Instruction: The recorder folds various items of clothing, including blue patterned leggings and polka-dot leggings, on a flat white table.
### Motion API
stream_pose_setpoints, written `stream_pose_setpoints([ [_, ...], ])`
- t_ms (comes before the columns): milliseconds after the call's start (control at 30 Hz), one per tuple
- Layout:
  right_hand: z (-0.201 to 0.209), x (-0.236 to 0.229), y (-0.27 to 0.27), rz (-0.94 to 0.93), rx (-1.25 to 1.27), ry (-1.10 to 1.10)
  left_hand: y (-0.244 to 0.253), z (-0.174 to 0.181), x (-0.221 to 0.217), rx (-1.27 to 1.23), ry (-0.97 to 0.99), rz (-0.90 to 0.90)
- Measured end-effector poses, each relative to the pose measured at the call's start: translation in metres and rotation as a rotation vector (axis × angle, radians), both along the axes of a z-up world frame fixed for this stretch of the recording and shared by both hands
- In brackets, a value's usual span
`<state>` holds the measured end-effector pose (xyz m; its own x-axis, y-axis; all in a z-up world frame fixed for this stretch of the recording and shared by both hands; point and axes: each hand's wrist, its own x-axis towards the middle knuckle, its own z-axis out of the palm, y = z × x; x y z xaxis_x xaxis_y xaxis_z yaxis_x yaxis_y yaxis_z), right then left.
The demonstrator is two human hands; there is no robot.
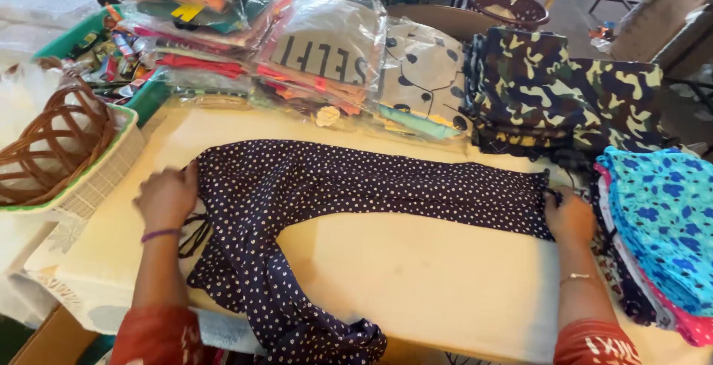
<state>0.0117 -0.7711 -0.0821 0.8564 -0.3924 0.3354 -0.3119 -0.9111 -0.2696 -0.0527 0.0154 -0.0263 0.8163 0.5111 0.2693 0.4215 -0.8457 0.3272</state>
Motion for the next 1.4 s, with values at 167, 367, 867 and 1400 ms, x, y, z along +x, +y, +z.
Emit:
stream_pose_setpoints([
  [167, -0.016, 0.006, -0.022, -0.022, -0.01, -0.011, -0.024, -0.013, -0.067, -0.001, 0.033, -0.003],
  [367, -0.002, -0.006, -0.003, -0.047, -0.039, -0.06, -0.053, -0.086, -0.08, 0.061, -0.182, -0.429],
  [867, -0.003, -0.01, -0.009, -0.141, -0.044, -0.031, 0.074, -0.015, -0.013, 0.157, -0.06, -0.154],
  [1400, -0.001, -0.009, -0.012, -0.151, -0.003, -0.115, 0.071, 0.004, 0.089, -0.186, 0.113, -0.094],
])
